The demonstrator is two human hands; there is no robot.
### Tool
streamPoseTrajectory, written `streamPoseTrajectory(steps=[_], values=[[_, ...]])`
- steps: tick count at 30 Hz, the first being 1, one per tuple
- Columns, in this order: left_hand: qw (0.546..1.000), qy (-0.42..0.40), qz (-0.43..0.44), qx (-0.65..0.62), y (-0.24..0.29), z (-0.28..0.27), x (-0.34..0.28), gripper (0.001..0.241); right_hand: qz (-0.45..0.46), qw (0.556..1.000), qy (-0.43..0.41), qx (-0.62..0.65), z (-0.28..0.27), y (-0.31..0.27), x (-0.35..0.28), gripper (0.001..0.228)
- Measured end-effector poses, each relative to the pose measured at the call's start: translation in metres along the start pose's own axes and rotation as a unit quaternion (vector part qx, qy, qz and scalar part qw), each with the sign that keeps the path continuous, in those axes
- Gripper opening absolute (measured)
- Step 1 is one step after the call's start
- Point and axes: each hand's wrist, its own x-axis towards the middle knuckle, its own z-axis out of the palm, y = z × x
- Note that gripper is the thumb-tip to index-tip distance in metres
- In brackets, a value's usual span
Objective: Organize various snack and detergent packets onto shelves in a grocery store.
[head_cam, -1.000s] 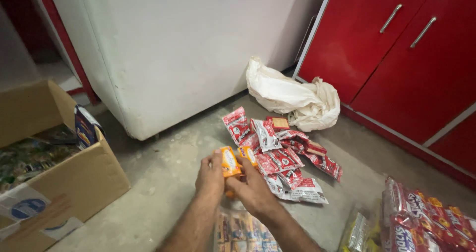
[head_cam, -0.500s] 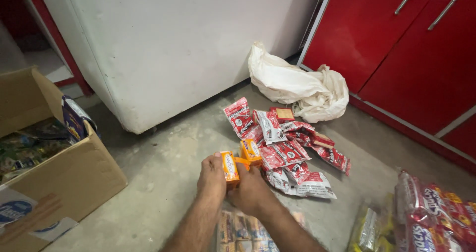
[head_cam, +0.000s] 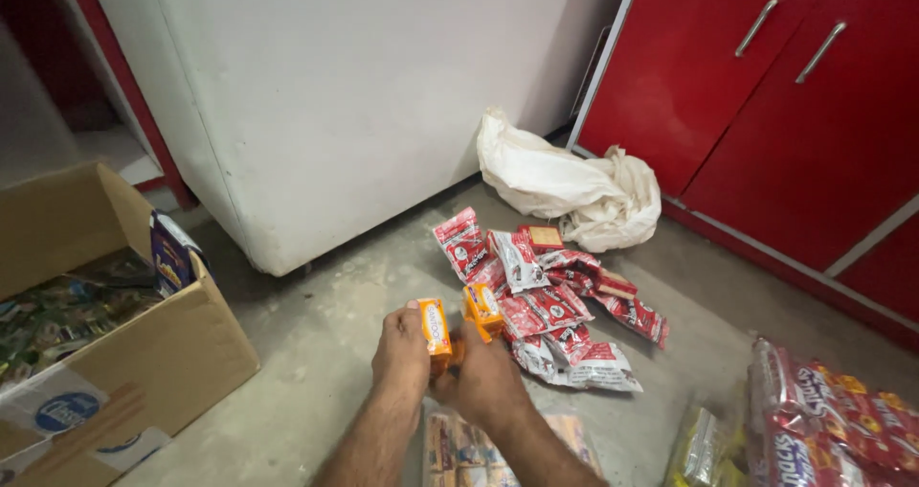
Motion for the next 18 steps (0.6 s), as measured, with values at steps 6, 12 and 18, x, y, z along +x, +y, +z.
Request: streamPoseTrajectory(steps=[6,12,18], values=[[0.998,0.008,0.003,-0.055,0.045,-0.008,-0.019,0.064,0.117,0.991,0.020,-0.060,-0.043,-0.044,-0.001,0.062],[0.997,0.050,0.017,-0.054,0.062,-0.015,-0.036,0.060,0.058,0.979,0.174,0.094,-0.053,-0.018,0.014,0.047],[0.995,0.026,0.021,-0.099,0.067,-0.015,-0.042,0.074,0.170,0.964,0.103,0.175,-0.085,-0.063,0.006,0.047]])
